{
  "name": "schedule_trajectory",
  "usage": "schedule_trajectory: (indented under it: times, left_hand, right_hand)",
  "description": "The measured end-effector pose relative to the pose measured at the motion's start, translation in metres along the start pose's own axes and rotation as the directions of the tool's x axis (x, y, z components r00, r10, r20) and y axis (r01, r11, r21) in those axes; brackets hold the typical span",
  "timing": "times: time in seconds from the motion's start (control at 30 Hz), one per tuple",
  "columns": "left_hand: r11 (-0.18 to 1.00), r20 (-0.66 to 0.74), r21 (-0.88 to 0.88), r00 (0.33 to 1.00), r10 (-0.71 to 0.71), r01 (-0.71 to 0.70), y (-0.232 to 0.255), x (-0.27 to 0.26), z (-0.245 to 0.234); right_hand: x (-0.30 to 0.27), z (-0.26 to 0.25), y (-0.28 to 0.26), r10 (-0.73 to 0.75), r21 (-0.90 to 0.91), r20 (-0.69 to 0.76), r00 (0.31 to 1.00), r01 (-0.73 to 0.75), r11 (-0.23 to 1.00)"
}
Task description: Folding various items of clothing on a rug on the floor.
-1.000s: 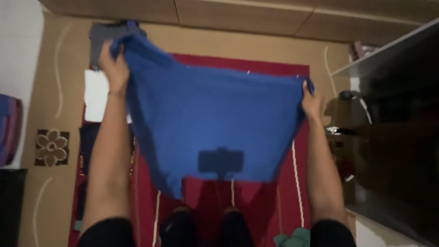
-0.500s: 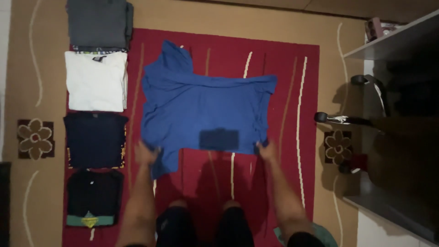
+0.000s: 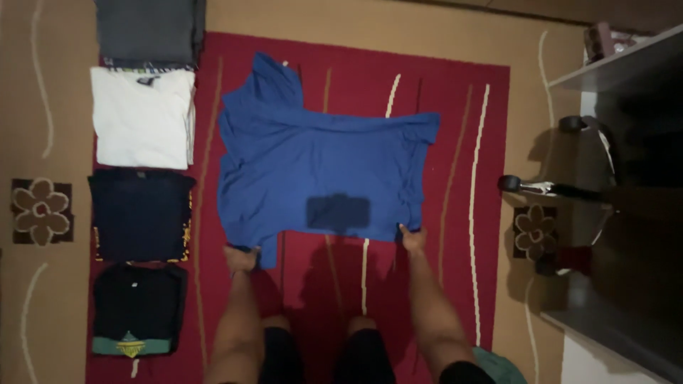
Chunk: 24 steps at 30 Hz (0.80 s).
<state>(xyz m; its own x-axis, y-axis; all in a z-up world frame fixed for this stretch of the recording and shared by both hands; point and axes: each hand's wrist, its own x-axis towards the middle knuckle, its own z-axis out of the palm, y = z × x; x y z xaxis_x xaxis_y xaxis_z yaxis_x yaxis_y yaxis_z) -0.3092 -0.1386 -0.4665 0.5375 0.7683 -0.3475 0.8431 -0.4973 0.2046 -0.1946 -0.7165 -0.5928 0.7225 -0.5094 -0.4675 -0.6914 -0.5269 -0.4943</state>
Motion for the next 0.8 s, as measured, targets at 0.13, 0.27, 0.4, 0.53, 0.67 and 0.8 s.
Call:
schedule_trajectory:
  times: [0.13,0.27,0.4,0.53,0.67,0.8]
  left_hand:
    - [0.984,0.179,-0.151,0.981,-0.071,0.099,-0.005,0.007,-0.008]
    - [0.961,0.212,-0.259,0.976,-0.045,0.101,-0.008,0.021,-0.033]
    - [0.704,0.221,-0.7,0.974,0.051,0.122,0.001,0.046,-0.076]
    - [0.247,0.423,-0.897,0.871,0.249,0.365,0.081,0.035,-0.205]
    - [0.025,0.346,-0.93,0.849,0.4,0.367,0.155,0.031,-0.314]
    - [-0.196,0.163,-0.937,0.858,0.487,0.289,0.223,0.044,-0.393]
  right_hand:
    - [0.001,-0.008,0.017,-0.034,-0.116,0.077,0.996,0.043,0.992]
    - [-0.008,-0.044,-0.006,-0.031,0.165,0.11,0.993,0.013,0.986]
    - [-0.019,-0.085,-0.033,0.088,0.591,0.306,0.948,-0.262,0.763]
    - [-0.045,-0.164,-0.143,0.013,0.755,0.225,0.974,-0.183,0.63]
    - [-0.059,-0.254,-0.254,-0.075,0.76,0.084,0.994,-0.016,0.65]
    - [0.013,-0.307,-0.299,-0.388,0.819,-0.211,0.897,0.379,0.43]
